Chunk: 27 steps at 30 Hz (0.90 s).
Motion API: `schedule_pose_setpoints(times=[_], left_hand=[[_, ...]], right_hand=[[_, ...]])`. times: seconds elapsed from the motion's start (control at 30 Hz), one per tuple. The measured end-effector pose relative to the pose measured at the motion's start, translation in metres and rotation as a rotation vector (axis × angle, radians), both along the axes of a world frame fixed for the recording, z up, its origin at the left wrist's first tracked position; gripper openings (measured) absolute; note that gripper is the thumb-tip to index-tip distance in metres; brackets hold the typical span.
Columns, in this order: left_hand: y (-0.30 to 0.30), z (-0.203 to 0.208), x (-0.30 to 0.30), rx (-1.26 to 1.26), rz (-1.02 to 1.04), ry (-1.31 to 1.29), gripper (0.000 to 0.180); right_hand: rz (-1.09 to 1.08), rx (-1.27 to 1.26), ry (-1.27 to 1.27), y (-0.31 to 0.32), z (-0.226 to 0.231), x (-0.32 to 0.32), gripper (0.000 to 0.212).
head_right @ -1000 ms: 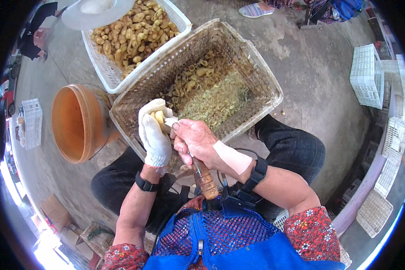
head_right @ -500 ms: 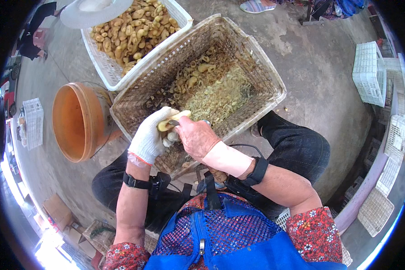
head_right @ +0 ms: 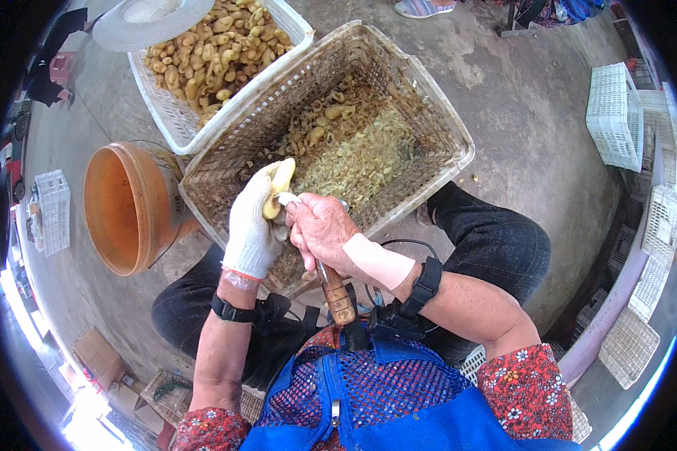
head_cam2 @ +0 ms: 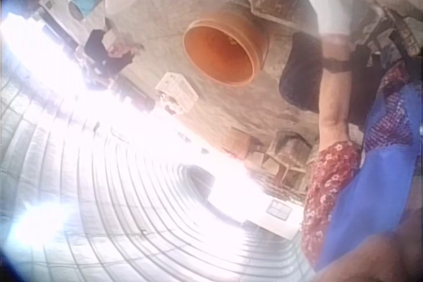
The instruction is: The person scrapes the skin off a ginger root using a metal tool while holding the root in their gloved left hand.
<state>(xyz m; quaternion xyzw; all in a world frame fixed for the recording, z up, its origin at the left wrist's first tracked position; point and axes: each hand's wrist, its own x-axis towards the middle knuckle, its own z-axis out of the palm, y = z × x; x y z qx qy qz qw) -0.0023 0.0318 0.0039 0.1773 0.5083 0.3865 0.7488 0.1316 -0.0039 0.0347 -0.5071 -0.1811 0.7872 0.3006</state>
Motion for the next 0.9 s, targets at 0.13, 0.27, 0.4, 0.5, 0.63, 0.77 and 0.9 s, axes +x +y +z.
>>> schedule_pose_setpoints(times=[0.13, 0.27, 0.4, 0.5, 0.63, 0.77, 0.9], left_hand=[[-0.002, -0.008, 0.001, 0.155, 0.061, 0.037, 0.042], [-0.002, -0.012, 0.006, 0.331, 0.089, 0.137, 0.044], [0.007, 0.002, -0.005, 0.091, -0.036, -0.069, 0.042], [0.013, 0.010, -0.008, -0.131, -0.130, 0.093, 0.041], [0.013, 0.007, -0.017, -0.210, -0.224, 0.045, 0.037], [0.011, -0.003, -0.020, -0.269, -0.154, -0.049, 0.038], [0.010, 0.004, -0.010, -0.249, -0.073, -0.023, 0.039]], right_hand=[[-0.085, -0.082, 0.144, 0.000, 0.001, -0.001, 0.027], [-0.146, -0.117, 0.241, 0.000, 0.000, 0.000, 0.028], [0.053, 0.042, -0.049, 0.006, 0.003, 0.006, 0.028], [0.237, 0.325, -0.381, 0.004, -0.001, 0.005, 0.026], [0.318, 0.713, -0.738, -0.001, -0.014, 0.002, 0.023], [0.213, 0.922, -0.800, -0.009, -0.031, -0.004, 0.020], [0.231, 0.211, -0.323, -0.001, 0.002, -0.003, 0.026]])
